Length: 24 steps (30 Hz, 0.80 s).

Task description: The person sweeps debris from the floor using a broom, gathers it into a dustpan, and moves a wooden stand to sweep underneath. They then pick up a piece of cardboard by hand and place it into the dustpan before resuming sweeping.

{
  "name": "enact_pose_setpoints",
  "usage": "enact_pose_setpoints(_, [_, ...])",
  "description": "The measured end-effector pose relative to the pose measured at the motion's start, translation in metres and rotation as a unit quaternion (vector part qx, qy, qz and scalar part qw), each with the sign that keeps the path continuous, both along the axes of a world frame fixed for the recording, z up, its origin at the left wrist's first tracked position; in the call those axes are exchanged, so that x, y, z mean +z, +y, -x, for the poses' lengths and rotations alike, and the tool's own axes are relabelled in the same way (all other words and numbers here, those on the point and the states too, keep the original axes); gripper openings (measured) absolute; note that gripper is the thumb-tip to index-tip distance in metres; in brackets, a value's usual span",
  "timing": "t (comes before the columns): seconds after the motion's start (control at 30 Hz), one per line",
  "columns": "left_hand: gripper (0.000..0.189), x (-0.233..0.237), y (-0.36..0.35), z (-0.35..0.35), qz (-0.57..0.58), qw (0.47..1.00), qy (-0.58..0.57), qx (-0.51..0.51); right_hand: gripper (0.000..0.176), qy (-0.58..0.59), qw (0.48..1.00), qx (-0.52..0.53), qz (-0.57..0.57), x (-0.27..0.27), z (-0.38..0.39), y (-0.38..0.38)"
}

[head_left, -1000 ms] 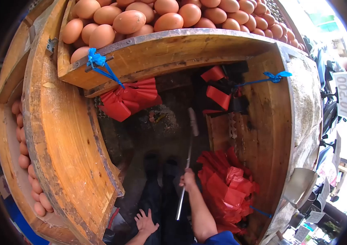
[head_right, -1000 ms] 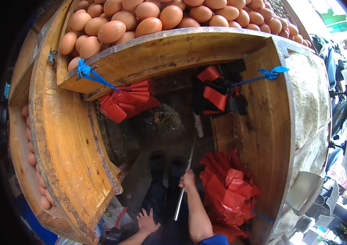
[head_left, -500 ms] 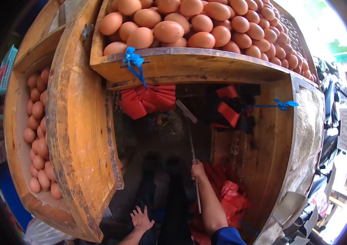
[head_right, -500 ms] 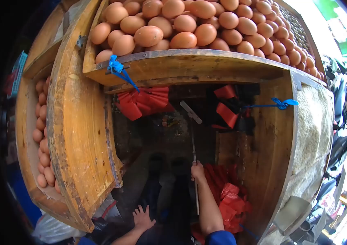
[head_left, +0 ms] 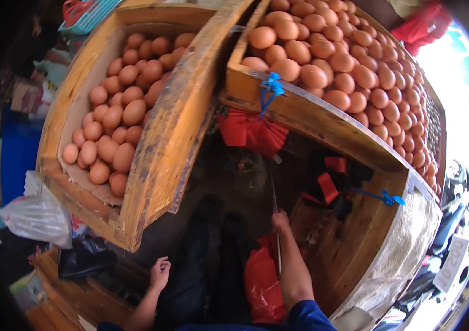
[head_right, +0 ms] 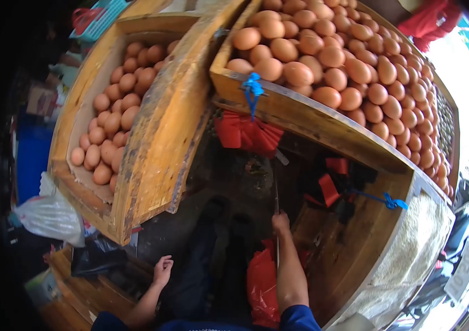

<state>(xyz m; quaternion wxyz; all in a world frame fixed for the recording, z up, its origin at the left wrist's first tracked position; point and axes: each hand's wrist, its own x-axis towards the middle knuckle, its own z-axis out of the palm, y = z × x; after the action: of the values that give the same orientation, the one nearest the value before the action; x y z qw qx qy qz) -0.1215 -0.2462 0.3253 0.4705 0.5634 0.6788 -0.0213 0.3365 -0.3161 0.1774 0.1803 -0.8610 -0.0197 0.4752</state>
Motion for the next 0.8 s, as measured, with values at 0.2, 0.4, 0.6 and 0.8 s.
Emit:
enact_pose_setpoints(0.2, [0.025,0.037,-0.056,0.018,0.020,0.998,0.046,0.049,0.039,0.019,0.982,0.190,-0.012,-0.016,0.007,-0.059])
enact_pose_setpoints(0.4, [0.033,0.072,-0.072,-0.036,-0.093,0.983,0.036,-0.152,0.036,-0.061,0.955,0.290,-0.016,0.056,-0.016,-0.001])
enact_pose_setpoints(0.6, [0.043,0.070,-0.136,-0.075,0.106,0.966,0.001,-0.237,0.036,-0.006,0.958,0.287,0.010,0.035,-0.012,0.063])
enact_pose_setpoints(0.8, [0.061,0.067,-0.198,-0.057,0.430,0.826,0.024,-0.363,0.037,-0.025,0.916,0.400,-0.009,0.056,-0.013,0.012])
